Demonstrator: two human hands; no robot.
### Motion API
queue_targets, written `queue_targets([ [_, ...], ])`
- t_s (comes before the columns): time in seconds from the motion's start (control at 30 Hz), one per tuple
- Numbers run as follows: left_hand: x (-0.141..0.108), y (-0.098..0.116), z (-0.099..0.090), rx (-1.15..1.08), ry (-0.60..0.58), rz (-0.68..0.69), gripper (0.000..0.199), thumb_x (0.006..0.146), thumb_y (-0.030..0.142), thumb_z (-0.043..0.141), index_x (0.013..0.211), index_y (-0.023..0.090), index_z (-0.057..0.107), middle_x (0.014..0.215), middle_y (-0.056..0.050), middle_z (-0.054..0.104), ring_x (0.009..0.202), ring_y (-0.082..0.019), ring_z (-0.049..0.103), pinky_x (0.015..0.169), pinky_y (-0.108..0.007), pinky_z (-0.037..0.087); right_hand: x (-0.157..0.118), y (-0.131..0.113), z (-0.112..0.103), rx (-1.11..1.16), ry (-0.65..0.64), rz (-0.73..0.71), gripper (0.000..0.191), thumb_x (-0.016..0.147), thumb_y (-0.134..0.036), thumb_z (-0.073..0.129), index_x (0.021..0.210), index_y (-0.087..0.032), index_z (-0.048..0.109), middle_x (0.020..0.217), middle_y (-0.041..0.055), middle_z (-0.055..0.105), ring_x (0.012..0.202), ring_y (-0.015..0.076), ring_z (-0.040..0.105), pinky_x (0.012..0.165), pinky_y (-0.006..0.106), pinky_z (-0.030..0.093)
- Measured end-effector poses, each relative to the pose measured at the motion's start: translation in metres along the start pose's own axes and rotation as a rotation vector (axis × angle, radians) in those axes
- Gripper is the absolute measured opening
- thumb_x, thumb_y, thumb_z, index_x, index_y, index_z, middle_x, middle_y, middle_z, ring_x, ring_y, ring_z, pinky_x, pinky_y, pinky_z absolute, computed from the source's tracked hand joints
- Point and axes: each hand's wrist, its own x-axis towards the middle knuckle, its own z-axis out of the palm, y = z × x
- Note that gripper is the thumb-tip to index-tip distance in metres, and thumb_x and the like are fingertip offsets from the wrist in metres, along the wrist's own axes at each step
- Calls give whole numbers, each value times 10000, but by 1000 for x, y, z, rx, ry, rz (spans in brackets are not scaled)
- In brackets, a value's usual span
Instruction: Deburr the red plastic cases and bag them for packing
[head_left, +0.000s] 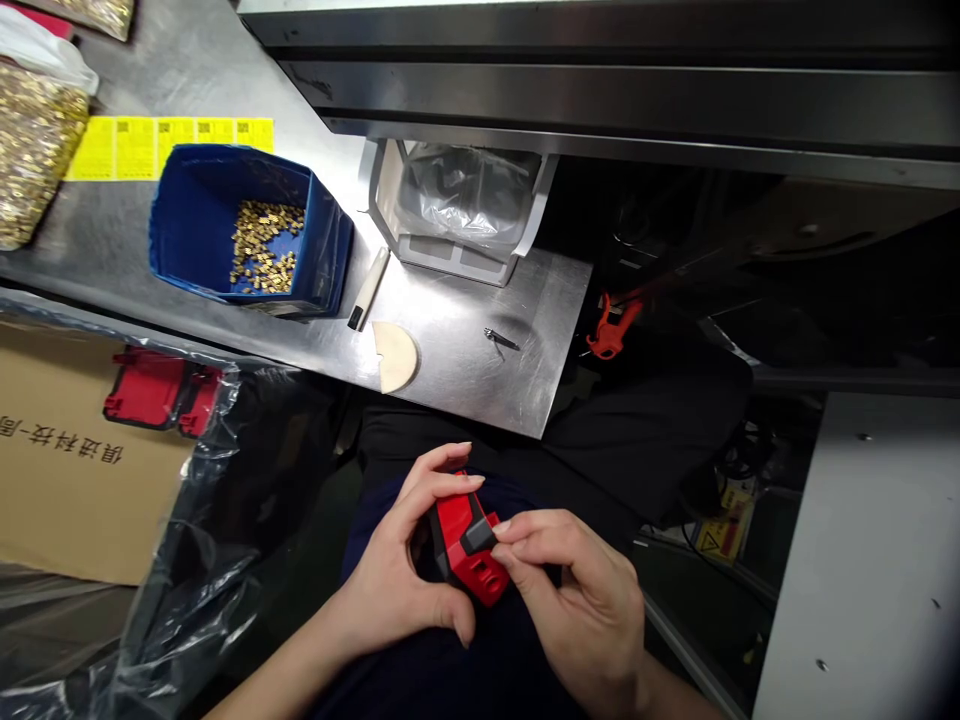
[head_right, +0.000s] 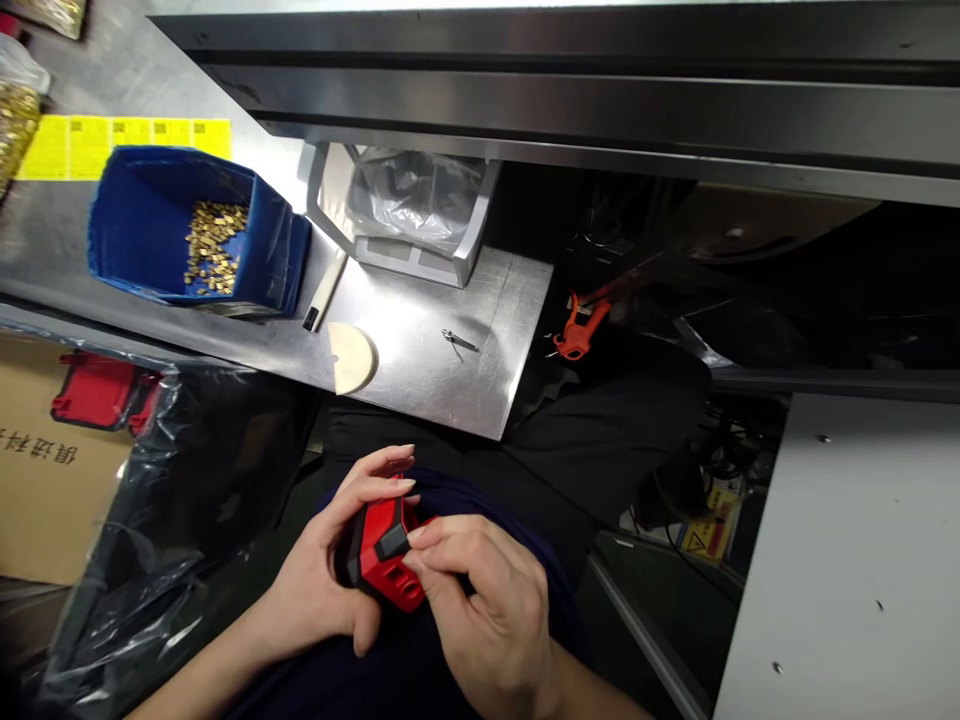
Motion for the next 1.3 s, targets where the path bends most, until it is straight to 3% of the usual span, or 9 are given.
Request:
queue_targets([
  [0.6, 0, 0, -2, 49, -8, 21, 942, 455, 671, 951, 1306, 382, 669, 1626, -111, 293, 1490, -472, 295, 1212, -675, 267, -3, 4, 2, 58, -10, 75, 213, 909, -42, 685, 917, -244, 617, 894, -5, 720, 864, 153, 719, 798, 270, 592],
  [0.77, 2, 3, -1, 58, -27, 25, 925, 500, 677, 937, 1329, 370, 665, 1649, -117, 254, 1511, -482, 246, 1217, -698, 239, -1, 10, -8, 10, 58, 208, 111, 970, -164, 625, 1037, -252, 619, 895, 7, 661, 819, 158, 662, 750, 274, 551],
  [0.87, 4, 5, -1, 74, -41, 25, 914, 524, 682, 929, 1341, 367, 667, 1661, -111, 237, 1524, -485, 216, 1226, -702, 217, 6, 12, -18, 7, -50, 337, 129, 1036, -275, 557, 1117, -258, 656, 837, -8, 690, 727, 142, 661, 694, 249, 533],
  [1.0, 5, 6, 0, 111, -62, 26, 920, 538, 683, 925, 1360, 360, 665, 1670, -108, 235, 1522, -488, 224, 1235, -695, 210, 21, 3, -25, -90, -288, 343, 244, 1017, -410, 583, 874, -234, 674, 727, -25, 616, 641, 132, 566, 597, 248, 432],
  [1.1, 5, 6, 2, 123, -64, 39, 911, 552, 670, 929, 1366, 359, 663, 1671, -104, 250, 1523, -484, 229, 1242, -679, 213, 28, -3, -20, -179, -422, 301, 331, 1006, -370, 587, 715, -212, 592, 675, -31, 541, 614, 121, 494, 581, 266, 363],
  [1.2, 6, 8, 2, 88, -71, 13, 832, 618, 610, 938, 1361, 353, 666, 1661, -102, 283, 1532, -461, 231, 1250, -645, 223, 31, 0, -15, -144, -419, 341, 430, 1067, -335, 457, 662, -206, 529, 619, -35, 508, 566, 111, 478, 545, 265, 341],
  [1.3, 9, 9, 1, -42, -44, -55, 743, 686, 596, 903, 1336, 313, 681, 1633, -109, 344, 1512, -442, 292, 1238, -590, 291, 33, 13, -16, -84, -311, 369, 354, 1082, -359, 442, 844, -216, 661, 724, -15, 628, 651, 130, 607, 586, 239, 441],
])
